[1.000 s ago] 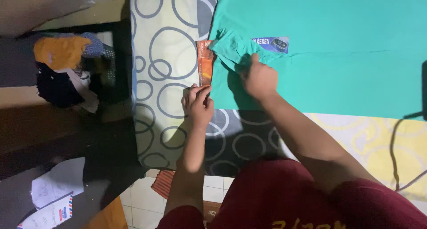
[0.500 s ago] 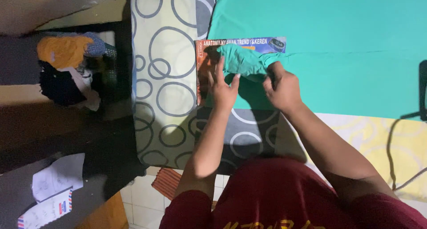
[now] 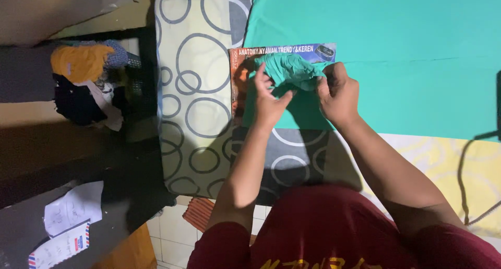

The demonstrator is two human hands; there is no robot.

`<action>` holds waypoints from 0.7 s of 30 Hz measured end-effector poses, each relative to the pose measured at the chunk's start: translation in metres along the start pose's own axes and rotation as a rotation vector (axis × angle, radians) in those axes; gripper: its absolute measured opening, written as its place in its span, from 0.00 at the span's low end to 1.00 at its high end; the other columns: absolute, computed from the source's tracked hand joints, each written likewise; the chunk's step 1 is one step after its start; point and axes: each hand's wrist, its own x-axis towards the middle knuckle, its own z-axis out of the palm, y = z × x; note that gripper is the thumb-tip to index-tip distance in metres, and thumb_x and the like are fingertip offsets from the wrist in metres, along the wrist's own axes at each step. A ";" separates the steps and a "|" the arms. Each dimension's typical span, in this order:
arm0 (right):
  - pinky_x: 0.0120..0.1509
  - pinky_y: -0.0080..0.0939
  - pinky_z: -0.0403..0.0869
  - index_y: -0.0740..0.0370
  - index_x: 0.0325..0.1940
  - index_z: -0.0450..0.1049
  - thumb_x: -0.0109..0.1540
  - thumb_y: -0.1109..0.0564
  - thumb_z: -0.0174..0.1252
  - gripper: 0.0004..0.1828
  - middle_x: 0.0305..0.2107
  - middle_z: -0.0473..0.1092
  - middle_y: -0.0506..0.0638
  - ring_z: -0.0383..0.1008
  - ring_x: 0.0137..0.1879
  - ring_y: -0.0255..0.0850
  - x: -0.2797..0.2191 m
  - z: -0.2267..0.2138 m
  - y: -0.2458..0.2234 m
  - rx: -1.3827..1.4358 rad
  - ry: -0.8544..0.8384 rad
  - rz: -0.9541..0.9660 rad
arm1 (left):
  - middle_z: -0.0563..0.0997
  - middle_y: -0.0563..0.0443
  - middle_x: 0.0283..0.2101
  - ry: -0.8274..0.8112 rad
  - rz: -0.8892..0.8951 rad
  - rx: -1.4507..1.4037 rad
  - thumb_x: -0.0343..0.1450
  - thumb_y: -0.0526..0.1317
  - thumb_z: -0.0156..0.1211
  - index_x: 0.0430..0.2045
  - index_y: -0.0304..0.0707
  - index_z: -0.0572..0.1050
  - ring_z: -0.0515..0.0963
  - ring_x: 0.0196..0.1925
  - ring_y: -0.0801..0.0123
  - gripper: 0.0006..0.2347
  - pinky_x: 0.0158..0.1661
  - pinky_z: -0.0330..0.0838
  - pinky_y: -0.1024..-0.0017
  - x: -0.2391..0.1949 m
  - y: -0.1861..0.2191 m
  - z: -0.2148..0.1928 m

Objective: Ironing and folding a green t-shirt using a folding guide

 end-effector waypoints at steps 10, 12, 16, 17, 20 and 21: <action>0.33 0.47 0.66 0.54 0.43 0.71 0.69 0.57 0.59 0.03 0.15 0.63 0.52 0.67 0.24 0.56 0.008 -0.007 0.001 0.005 0.023 -0.006 | 0.77 0.49 0.56 -0.139 0.185 0.294 0.61 0.29 0.70 0.59 0.64 0.75 0.81 0.50 0.54 0.31 0.49 0.80 0.69 0.012 0.023 -0.015; 0.33 0.49 0.65 0.54 0.44 0.71 0.70 0.57 0.59 0.03 0.16 0.62 0.54 0.66 0.24 0.57 0.010 -0.005 0.005 0.009 0.028 -0.014 | 0.77 0.49 0.55 -0.165 0.243 0.306 0.60 0.28 0.70 0.59 0.63 0.74 0.80 0.45 0.56 0.32 0.47 0.80 0.67 0.013 0.014 -0.012; 0.32 0.45 0.63 0.55 0.45 0.71 0.70 0.59 0.59 0.02 0.15 0.61 0.53 0.64 0.23 0.51 0.013 -0.005 -0.001 0.067 0.037 0.003 | 0.79 0.53 0.45 -0.174 0.437 0.574 0.53 0.33 0.74 0.57 0.68 0.72 0.80 0.41 0.55 0.36 0.47 0.74 0.55 0.012 -0.011 -0.003; 0.32 0.45 0.63 0.55 0.45 0.71 0.70 0.59 0.59 0.02 0.15 0.61 0.53 0.64 0.23 0.51 0.013 -0.005 0.000 0.066 0.036 0.002 | 0.79 0.53 0.45 -0.172 0.436 0.572 0.53 0.33 0.74 0.57 0.68 0.72 0.80 0.41 0.55 0.36 0.47 0.74 0.55 0.012 -0.020 -0.001; 0.33 0.42 0.63 0.57 0.44 0.71 0.70 0.60 0.59 0.02 0.16 0.62 0.52 0.63 0.23 0.47 0.015 -0.004 0.001 0.086 0.042 0.006 | 0.81 0.60 0.45 -0.074 0.454 0.513 0.57 0.34 0.72 0.50 0.64 0.75 0.81 0.40 0.63 0.27 0.46 0.72 0.61 0.010 -0.037 0.002; 0.32 0.42 0.63 0.56 0.43 0.71 0.70 0.60 0.59 0.03 0.15 0.62 0.51 0.63 0.22 0.47 0.015 -0.004 0.001 0.077 0.036 0.013 | 0.81 0.60 0.38 -0.031 0.431 0.343 0.61 0.33 0.70 0.39 0.59 0.78 0.81 0.38 0.65 0.17 0.45 0.72 0.67 0.007 -0.038 0.002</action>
